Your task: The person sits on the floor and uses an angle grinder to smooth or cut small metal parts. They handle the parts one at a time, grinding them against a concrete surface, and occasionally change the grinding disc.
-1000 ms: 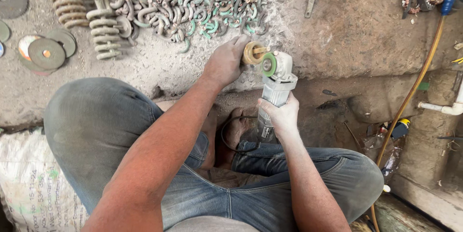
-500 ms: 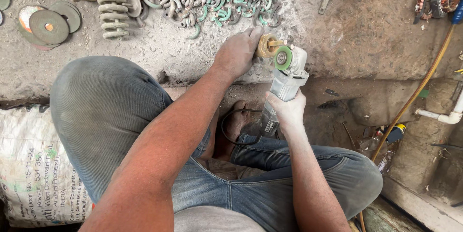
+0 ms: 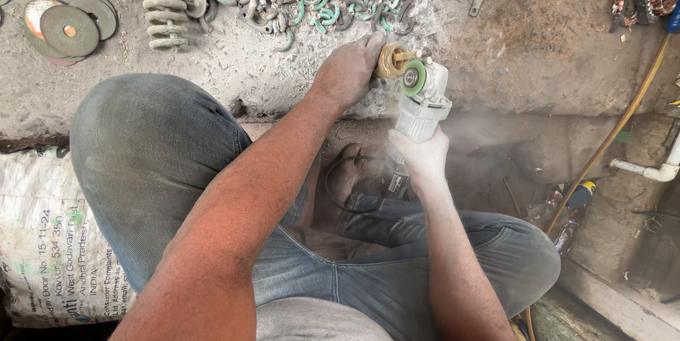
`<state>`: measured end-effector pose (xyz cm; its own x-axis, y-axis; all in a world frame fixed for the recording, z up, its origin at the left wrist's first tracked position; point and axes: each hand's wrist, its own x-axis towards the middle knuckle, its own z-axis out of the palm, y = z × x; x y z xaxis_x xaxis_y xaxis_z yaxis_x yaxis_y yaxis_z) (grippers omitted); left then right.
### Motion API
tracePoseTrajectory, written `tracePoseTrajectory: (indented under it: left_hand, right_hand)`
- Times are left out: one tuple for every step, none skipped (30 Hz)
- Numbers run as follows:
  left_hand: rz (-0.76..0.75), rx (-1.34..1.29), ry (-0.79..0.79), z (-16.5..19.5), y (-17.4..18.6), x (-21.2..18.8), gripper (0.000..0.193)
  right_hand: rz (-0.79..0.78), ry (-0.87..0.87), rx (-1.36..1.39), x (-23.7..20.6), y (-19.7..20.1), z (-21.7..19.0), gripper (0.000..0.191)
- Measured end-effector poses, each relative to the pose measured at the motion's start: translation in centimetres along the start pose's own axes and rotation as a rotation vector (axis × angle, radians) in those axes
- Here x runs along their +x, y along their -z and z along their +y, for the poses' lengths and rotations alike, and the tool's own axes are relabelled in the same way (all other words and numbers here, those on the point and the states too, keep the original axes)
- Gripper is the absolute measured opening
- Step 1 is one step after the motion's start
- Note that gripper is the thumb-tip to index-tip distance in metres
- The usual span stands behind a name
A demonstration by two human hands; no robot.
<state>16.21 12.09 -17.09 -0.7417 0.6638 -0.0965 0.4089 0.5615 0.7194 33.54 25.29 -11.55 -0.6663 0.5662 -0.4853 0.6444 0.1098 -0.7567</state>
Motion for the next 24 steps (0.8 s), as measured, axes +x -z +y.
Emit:
tracePoseTrajectory:
  left_hand:
    - [-0.018, -0.006, 0.012, 0.0, 0.0, 0.0, 0.069]
    - [-0.035, -0.013, 0.024, 0.0, 0.0, 0.0, 0.068]
    - [-0.053, -0.019, 0.037, 0.0, 0.0, 0.0, 0.067]
    - [-0.050, -0.016, 0.041, 0.0, 0.0, -0.1, 0.067]
    - [-0.048, -0.012, 0.044, -0.1, 0.0, -0.1, 0.066]
    - [-0.045, -0.009, 0.045, -0.1, 0.0, -0.1, 0.066]
    - [-0.045, -0.013, 0.044, -0.2, 0.0, -0.1, 0.066]
    - [-0.045, -0.017, 0.042, -0.2, 0.0, 0.0, 0.067]
    - [-0.046, -0.021, 0.040, -0.3, 0.0, 0.0, 0.067]
    - [-0.062, -0.017, 0.042, -0.3, 0.0, 0.0, 0.068]
    - [-0.077, -0.013, 0.044, -0.3, -0.1, 0.0, 0.068]
    - [-0.092, -0.009, 0.048, -0.2, -0.1, 0.1, 0.068]
    - [-0.066, -0.010, 0.025, -0.2, -0.1, -0.1, 0.061]
    - [-0.042, -0.012, 0.003, -0.1, -0.1, -0.3, 0.055]
    - [-0.019, -0.012, -0.020, 0.0, 0.0, -0.5, 0.049]
    - [-0.059, -0.014, 0.022, 0.1, -0.1, -0.9, 0.043]
    - [-0.091, -0.014, 0.057, 0.1, 0.1, -0.6, 0.038]
    - [-0.117, -0.013, 0.089, 0.1, 0.2, -0.4, 0.033]
    - [-0.094, -0.015, 0.078, 0.1, 0.2, -0.5, 0.038]
    - [-0.076, -0.020, 0.069, 0.2, 0.1, -0.4, 0.043]
    - [-0.055, -0.020, 0.057, 0.1, 0.1, -0.4, 0.048]
    - [-0.027, -0.025, 0.039, 0.1, 0.1, -0.3, 0.049]
    - [-0.002, -0.030, 0.021, 0.0, -0.1, -0.4, 0.050]
    - [0.024, -0.035, 0.001, -0.1, -0.2, -0.6, 0.050]
  right_hand:
    - [0.000, -0.001, 0.004, 0.0, 0.0, -0.1, 0.047]
    - [0.000, -0.001, 0.008, 0.0, 0.0, -0.3, 0.046]
    - [0.000, -0.002, 0.013, -0.1, 0.0, -0.4, 0.046]
    - [-0.005, -0.021, 0.023, -0.2, 0.0, -0.6, 0.045]
    - [-0.009, -0.040, 0.034, -0.2, 0.0, -0.8, 0.043]
    - [-0.012, -0.058, 0.045, -0.3, 0.0, -1.1, 0.042]
    - [-0.018, -0.074, 0.072, -0.4, 0.0, -1.3, 0.041]
    - [-0.024, -0.091, 0.099, -0.4, 0.0, -1.6, 0.040]
    - [-0.030, -0.108, 0.127, -0.4, 0.1, -1.8, 0.039]
    - [-0.035, -0.133, 0.132, -0.5, 0.1, -2.0, 0.038]
    - [-0.040, -0.159, 0.137, -0.5, 0.2, -2.2, 0.038]
    - [-0.046, -0.184, 0.142, -0.5, 0.2, -2.3, 0.037]
    - [-0.064, -0.179, 0.170, -0.5, 0.3, -2.4, 0.037]
    - [-0.081, -0.175, 0.198, -0.3, 0.4, -2.5, 0.037]
    - [-0.098, -0.173, 0.228, -0.4, 0.4, -2.5, 0.038]
    - [-0.099, -0.179, 0.228, -0.6, 0.4, -2.4, 0.037]
    - [-0.099, -0.174, 0.230, -0.4, 0.3, -2.4, 0.037]
    - [-0.097, -0.163, 0.230, -0.3, 0.3, -2.4, 0.036]
    - [-0.089, -0.165, 0.225, -0.3, 0.3, -2.3, 0.037]
    - [-0.079, -0.173, 0.219, -0.3, 0.2, -2.2, 0.037]
    - [-0.070, -0.176, 0.217, -0.3, 0.0, -2.1, 0.037]
    - [-0.073, -0.175, 0.234, -0.3, -0.1, -2.0, 0.037]
    - [-0.075, -0.175, 0.252, -0.5, -0.3, -1.8, 0.037]
    - [-0.076, -0.174, 0.270, -0.6, -0.4, -1.6, 0.037]
